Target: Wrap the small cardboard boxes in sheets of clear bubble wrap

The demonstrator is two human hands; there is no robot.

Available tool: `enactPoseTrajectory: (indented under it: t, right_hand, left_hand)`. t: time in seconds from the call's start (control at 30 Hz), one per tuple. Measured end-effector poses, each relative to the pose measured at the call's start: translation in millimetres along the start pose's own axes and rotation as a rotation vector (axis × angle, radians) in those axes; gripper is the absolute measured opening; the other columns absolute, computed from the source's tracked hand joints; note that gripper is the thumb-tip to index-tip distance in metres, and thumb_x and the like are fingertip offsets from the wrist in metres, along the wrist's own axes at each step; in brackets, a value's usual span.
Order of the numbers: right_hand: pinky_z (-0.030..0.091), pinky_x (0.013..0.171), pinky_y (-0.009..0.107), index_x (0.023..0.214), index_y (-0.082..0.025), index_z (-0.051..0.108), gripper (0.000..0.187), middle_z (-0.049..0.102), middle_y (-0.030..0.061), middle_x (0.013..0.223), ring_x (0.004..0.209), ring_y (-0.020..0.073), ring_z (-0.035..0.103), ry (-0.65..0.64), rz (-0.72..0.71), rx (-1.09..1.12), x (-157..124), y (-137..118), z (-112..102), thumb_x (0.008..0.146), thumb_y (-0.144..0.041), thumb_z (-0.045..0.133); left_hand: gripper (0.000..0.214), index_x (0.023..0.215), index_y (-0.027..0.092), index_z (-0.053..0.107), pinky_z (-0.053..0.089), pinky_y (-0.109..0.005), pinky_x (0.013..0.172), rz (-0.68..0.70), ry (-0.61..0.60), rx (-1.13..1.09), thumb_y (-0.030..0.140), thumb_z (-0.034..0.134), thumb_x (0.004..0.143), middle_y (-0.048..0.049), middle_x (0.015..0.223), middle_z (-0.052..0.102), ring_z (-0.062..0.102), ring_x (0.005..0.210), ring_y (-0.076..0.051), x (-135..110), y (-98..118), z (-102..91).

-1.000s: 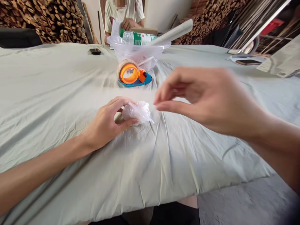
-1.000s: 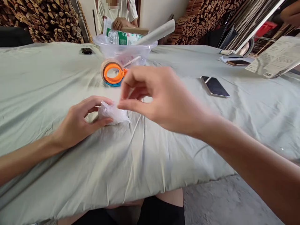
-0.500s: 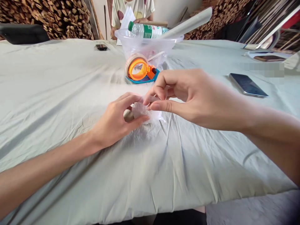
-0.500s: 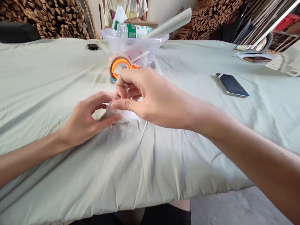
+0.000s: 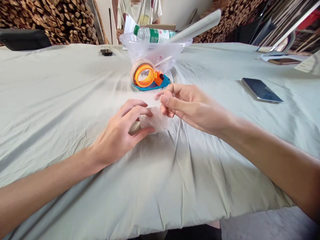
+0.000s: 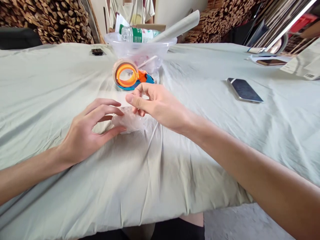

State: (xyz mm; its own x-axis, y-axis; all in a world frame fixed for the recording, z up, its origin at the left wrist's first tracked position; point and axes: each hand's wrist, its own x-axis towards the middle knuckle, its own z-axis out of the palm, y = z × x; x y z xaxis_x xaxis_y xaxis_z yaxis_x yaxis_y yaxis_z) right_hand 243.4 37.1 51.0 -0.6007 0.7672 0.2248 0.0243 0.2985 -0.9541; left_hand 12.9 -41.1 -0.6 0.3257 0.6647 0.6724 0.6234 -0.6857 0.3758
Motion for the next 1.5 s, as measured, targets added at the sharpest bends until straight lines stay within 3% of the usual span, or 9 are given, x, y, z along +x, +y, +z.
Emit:
enactPoseTrajectory:
  t: [0.1,0.27,0.4,0.57,0.67,0.87,1.03,1.27,1.5]
  right_hand:
    - [0.040,0.066,0.033,0.079,-0.024,0.062,0.064,0.059,-0.0001,0.086,0.075,0.0160,0.048,0.048,-0.025,-0.055,-2.6,-5.4,-5.5,0.074,-0.074,0.102]
    - [0.048,0.079,0.037,0.080,-0.025,0.071,0.051,0.069,0.0045,0.099,0.090,0.0221,0.057,-0.044,-0.155,-0.416,-7.5,-34.6,-13.3,0.076,-0.063,0.104]
    - [0.047,0.081,0.039,0.076,-0.027,0.067,0.052,0.065,0.0037,0.094,0.096,0.0250,0.058,-0.065,-0.183,-0.328,-10.5,-52.4,-15.3,0.085,-0.068,0.097]
    - [0.047,0.090,0.041,0.077,-0.029,0.067,0.033,0.064,0.0029,0.087,0.109,0.0273,0.063,-0.143,-0.288,-0.449,-14.9,-59.6,-10.2,0.095,-0.038,0.094]
    - [0.054,0.088,0.043,0.077,-0.030,0.069,0.027,0.073,0.0026,0.089,0.095,0.0254,0.070,-0.182,-0.279,-0.531,-15.6,-59.9,-7.4,0.095,-0.031,0.090]
    - [0.061,0.088,0.040,0.076,-0.027,0.070,0.035,0.080,0.0028,0.088,0.090,0.0238,0.076,-0.132,-0.211,-0.429,-11.9,-58.7,-5.3,0.090,-0.041,0.098]
    - [0.060,0.075,0.036,0.079,-0.027,0.072,0.031,0.077,0.0000,0.081,0.081,0.0200,0.073,-0.163,-0.188,-0.463,0.1,-50.8,-11.6,0.089,-0.037,0.099]
    - [0.063,0.077,0.037,0.078,-0.027,0.072,0.028,0.078,-0.0011,0.083,0.077,0.0194,0.074,-0.168,-0.127,-0.481,20.6,-38.3,-8.4,0.085,-0.015,0.096]
    - [0.060,0.073,0.035,0.079,-0.026,0.072,0.029,0.077,-0.0021,0.081,0.076,0.0187,0.072,-0.110,-0.130,-0.441,23.4,-21.5,-3.9,0.082,-0.014,0.098]
  left_hand:
    - [0.023,0.124,0.022,0.073,0.071,-0.032,0.104,-0.005,0.006,-0.035,0.021,0.083,0.104,-0.0066,0.135,0.074,0.077,0.127,-0.020,0.0,0.4,-0.5]
    - [0.022,0.124,0.025,0.075,0.073,-0.037,0.104,-0.070,-0.014,-0.042,0.026,0.083,0.104,-0.0074,0.149,0.068,0.075,0.134,-0.024,-1.1,0.6,-3.5]
    - [0.021,0.123,0.030,0.075,0.074,-0.041,0.102,-0.091,-0.011,-0.050,0.030,0.083,0.104,-0.0050,0.150,0.067,0.076,0.129,-0.024,-0.9,-0.1,-4.2]
    - [0.020,0.124,0.030,0.076,0.074,-0.043,0.102,-0.089,-0.018,-0.077,0.031,0.082,0.105,-0.0066,0.147,0.068,0.076,0.127,-0.025,-0.7,-2.2,-2.5]
    - [0.021,0.124,0.030,0.075,0.073,-0.041,0.102,-0.072,-0.013,-0.094,0.032,0.082,0.105,-0.0057,0.142,0.070,0.076,0.124,-0.023,-0.7,-2.9,-1.7]
    - [0.022,0.126,0.030,0.073,0.071,-0.036,0.099,-0.038,-0.028,-0.082,0.026,0.081,0.105,-0.0043,0.134,0.072,0.076,0.114,-0.020,0.4,-2.7,-1.7]
    - [0.020,0.125,0.028,0.074,0.070,-0.036,0.102,-0.028,-0.030,-0.061,0.024,0.079,0.106,-0.0048,0.134,0.072,0.077,0.117,-0.020,1.3,-3.0,-2.0]
    - [0.020,0.125,0.031,0.075,0.069,-0.040,0.103,-0.003,-0.025,-0.045,0.026,0.079,0.106,-0.0044,0.132,0.076,0.078,0.119,-0.023,3.3,-2.5,-2.7]
    - [0.011,0.112,0.030,0.075,0.070,-0.041,0.103,-0.012,0.002,-0.070,0.026,0.081,0.104,-0.0028,0.126,0.080,0.081,0.119,-0.023,3.4,-1.7,-2.1]
